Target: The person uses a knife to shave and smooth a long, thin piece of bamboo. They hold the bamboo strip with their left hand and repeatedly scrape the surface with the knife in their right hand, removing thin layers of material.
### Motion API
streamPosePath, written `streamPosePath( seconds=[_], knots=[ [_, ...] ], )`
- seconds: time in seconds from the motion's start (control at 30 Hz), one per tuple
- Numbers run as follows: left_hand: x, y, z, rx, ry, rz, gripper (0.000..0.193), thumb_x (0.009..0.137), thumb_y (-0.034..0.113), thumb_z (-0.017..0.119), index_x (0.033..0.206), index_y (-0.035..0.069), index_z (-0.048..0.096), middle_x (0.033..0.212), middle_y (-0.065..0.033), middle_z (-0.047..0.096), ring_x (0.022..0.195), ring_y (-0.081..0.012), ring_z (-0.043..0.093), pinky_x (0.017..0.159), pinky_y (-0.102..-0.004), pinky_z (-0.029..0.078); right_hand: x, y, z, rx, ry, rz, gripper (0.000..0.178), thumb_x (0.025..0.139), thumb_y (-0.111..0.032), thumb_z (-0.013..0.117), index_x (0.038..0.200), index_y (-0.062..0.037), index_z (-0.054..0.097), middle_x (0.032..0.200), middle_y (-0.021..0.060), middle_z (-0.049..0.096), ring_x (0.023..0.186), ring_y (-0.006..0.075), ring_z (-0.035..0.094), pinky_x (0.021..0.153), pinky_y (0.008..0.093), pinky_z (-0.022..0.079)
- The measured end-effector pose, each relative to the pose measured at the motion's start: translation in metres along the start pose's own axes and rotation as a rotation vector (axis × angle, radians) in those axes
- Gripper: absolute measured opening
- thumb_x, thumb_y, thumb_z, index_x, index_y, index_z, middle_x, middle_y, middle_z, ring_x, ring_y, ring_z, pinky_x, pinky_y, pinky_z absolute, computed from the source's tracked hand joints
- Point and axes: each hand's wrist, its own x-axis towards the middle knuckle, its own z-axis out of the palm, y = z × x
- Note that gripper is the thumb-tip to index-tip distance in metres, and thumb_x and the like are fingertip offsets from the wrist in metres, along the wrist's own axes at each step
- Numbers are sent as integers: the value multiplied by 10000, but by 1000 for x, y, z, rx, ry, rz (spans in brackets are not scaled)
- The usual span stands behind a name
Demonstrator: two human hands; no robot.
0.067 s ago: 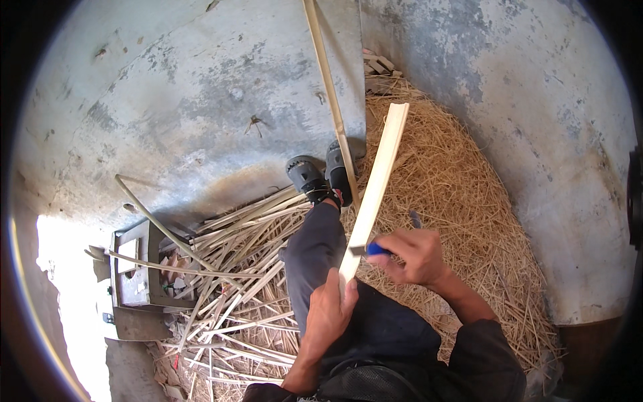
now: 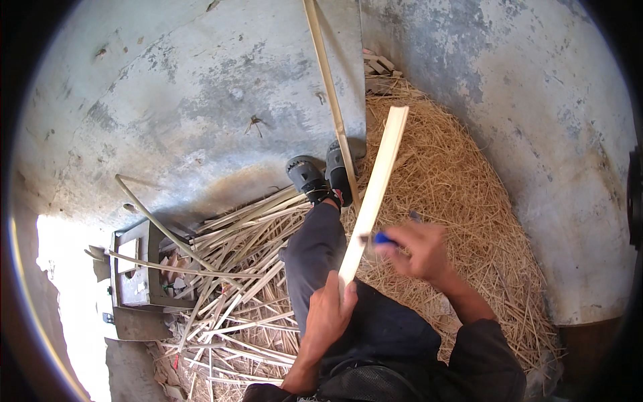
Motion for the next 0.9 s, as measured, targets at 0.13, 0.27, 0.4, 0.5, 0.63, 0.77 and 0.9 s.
streamPosePath(
  seconds=[0.13,0.27,0.4,0.5,0.63,0.77,0.9],
  knots=[
    [-29,-16,2,-5,-67,-75,285,1082,239,616,1042,-13,490,767,-336,636,774,-585,632,642,-620,467,27,46,-22,17,176,195,324,971,-331,817,1047,-17,793,921,145,804,716,256,780,623,336,599],
    [-38,-18,0,35,-115,-152,313,1083,268,610,1021,-16,494,767,-332,640,772,-585,636,651,-626,469,29,80,-25,-101,223,117,371,994,-371,795,1095,-15,811,905,138,807,692,223,765,610,359,585],
    [-47,-28,-3,54,-157,-109,316,1073,275,630,1032,-15,509,774,-331,650,791,-575,655,666,-613,494,42,104,-37,-107,163,401,409,1020,-418,757,1118,-24,816,834,118,791,722,191,764,622,340,572],
    [-58,-31,-5,78,-178,-121,311,1074,289,627,1059,-5,526,786,-328,660,809,-572,665,677,-603,507,53,123,-51,-162,51,694,412,1017,-453,749,1118,-61,824,784,99,771,734,183,758,672,373,579],
    [-52,-36,-22,106,-105,-206,299,1086,300,601,1093,4,556,800,-318,665,800,-563,679,665,-592,507,17,158,-61,-384,-470,802,412,933,-486,815,1067,-97,832,813,123,762,793,262,767,750,452,584],
    [-34,-46,-73,256,169,-122,239,1077,241,615,1077,2,600,711,-239,639,604,-394,665,556,-526,492,-13,165,-69,-610,-901,815,435,836,-487,884,949,-73,817,910,174,769,884,353,767,784,479,580],
    [-23,-55,-153,481,766,74,165,1059,158,546,1032,2,593,694,-98,541,586,-222,505,534,-414,384,-36,163,-76,-579,-708,951,460,829,-495,886,887,-48,793,914,170,766,866,342,755,780,480,578]
  ],
)
